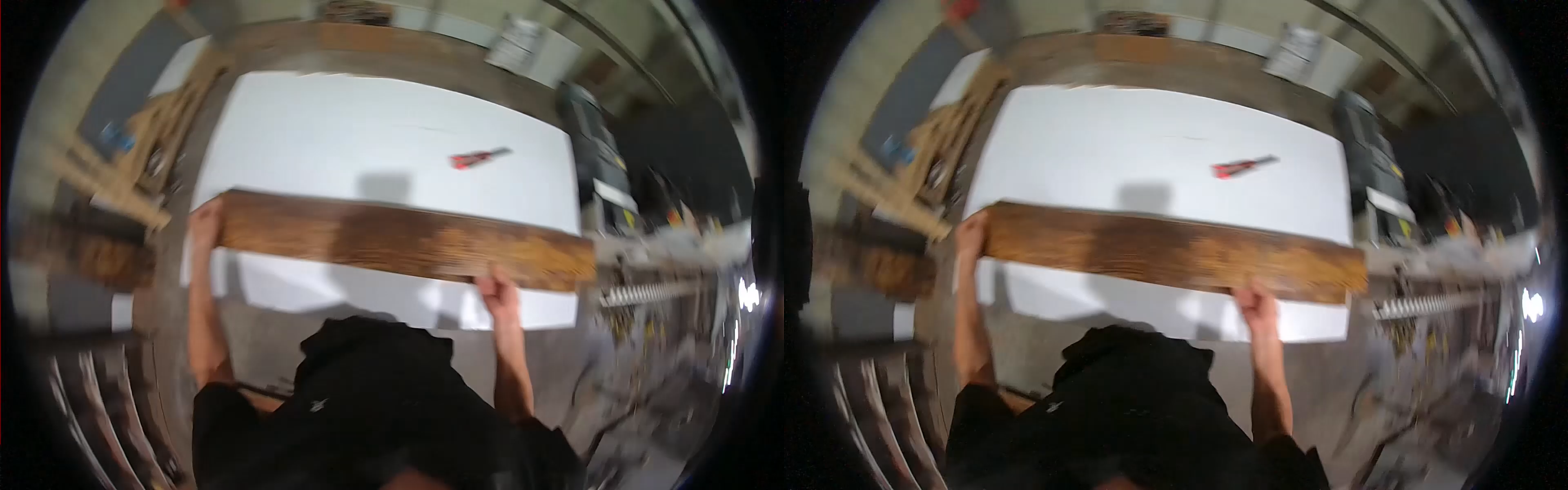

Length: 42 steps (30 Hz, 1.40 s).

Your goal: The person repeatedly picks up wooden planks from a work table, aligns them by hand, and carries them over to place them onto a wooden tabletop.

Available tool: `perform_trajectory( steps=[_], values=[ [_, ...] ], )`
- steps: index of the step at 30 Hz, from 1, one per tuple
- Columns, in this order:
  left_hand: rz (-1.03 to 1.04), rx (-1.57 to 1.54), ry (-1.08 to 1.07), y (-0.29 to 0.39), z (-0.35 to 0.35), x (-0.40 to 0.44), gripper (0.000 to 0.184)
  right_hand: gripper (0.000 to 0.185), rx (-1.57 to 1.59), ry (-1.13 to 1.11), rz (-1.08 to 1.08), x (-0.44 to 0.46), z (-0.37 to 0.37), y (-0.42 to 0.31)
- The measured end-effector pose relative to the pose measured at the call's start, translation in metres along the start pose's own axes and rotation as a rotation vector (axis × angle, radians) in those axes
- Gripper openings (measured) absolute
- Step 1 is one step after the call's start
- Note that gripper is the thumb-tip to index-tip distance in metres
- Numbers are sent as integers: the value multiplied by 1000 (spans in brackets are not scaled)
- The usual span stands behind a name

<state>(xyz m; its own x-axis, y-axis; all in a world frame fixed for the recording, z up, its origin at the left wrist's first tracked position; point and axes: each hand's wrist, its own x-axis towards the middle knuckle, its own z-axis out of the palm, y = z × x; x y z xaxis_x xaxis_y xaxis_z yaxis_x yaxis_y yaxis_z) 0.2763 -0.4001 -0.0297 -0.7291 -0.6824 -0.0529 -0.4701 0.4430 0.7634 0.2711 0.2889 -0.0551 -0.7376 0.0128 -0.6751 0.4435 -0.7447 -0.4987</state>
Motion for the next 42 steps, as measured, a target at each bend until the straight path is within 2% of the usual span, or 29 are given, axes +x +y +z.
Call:
perform_trajectory(
  steps=[1, 2, 4, 5, 7, 9, 11, 12, 13, 15, 18, 21, 22, 26, 29, 30, 31, 33, 34, 37, 38, 39, 41, 42],
  values=[
    [11, -81, -67, 0, -4, 10, 40, 9, -41, -142, 17, 0, -5, 8],
    [53, -153, -103, -2, -2, 17, 39, 14, -197, 106, -41, -32, 29, 10],
    [270, 61, -160, -38, 5, 46, 39, 35, -437, -173, 191, -36, 22, -6],
    [289, 92, -162, -43, 10, 47, 44, 39, -654, -89, 263, -54, 31, -19],
    [254, 207, -139, -60, 20, 58, 52, 32, -881, -165, 275, -72, 30, -45],
    [12, 48, -265, -64, 23, 64, 70, 22, -1007, -145, -118, -56, -6, -77],
    [-101, 50, -324, -47, 20, 60, 83, 17, -1093, 190, -614, -14, -60, -117],
    [-161, 55, -348, -41, 17, 57, 90, 22, -1194, 547, -714, -2, -70, -147],
    [-195, 49, -372, -35, 17, 57, 94, 32, -1246, 672, -923, 25, -108, -176],
    [-266, 40, -409, -23, 17, 61, 101, 51, -1382, 989, -927, 45, -128, -220],
    [-327, 72, -354, -17, 23, 67, 101, 83, -1488, 825, -511, 66, -141, -259],
    [-324, 101, -259, -15, 32, 66, 98, 90, -1416, 900, -429, 87, -140, -265],
    [-346, 59, -281, -15, 34, 66, 94, 89, -1522, 934, -390, 80, -125, -260],
    [-349, -94, -259, 6, 43, 44, 90, 90, -1465, 985, -409, 78, -118, -253],
    [-315, -35, -187, -8, 45, 50, 91, 91, -1334, 1026, -468, 69, -116, -239],
    [-305, 62, -167, 4, 42, 43, 92, 93, -1310, 1007, -405, 62, -119, -240],
    [-298, -62, -132, 0, 40, 42, 91, 94, -1265, 1008, -396, 64, -135, -242],
    [-284, -301, -66, -12, 33, 37, 90, 94, -838, 886, -638, 68, -164, -235],
    [-319, -452, 19, -12, 29, 32, 86, 90, -498, 819, -638, 62, -164, -235],
    [-342, -811, 215, -8, 24, 20, 77, 83, -68, 489, -984, 49, -172, -228],
    [-327, -879, 220, -11, 24, 17, 69, 79, 1, 436, -992, 47, -174, -226],
    [-271, -902, 190, -32, 23, 24, 68, 77, 40, 428, -1039, 49, -175, -222],
    [-160, -945, 142, -75, 25, 40, 66, 72, 74, 518, -1003, 43, -162, -206],
    [-146, -892, 195, -65, 26, 30, 68, 65, 165, 437, -980, 35, -153, -202]
  ],
)
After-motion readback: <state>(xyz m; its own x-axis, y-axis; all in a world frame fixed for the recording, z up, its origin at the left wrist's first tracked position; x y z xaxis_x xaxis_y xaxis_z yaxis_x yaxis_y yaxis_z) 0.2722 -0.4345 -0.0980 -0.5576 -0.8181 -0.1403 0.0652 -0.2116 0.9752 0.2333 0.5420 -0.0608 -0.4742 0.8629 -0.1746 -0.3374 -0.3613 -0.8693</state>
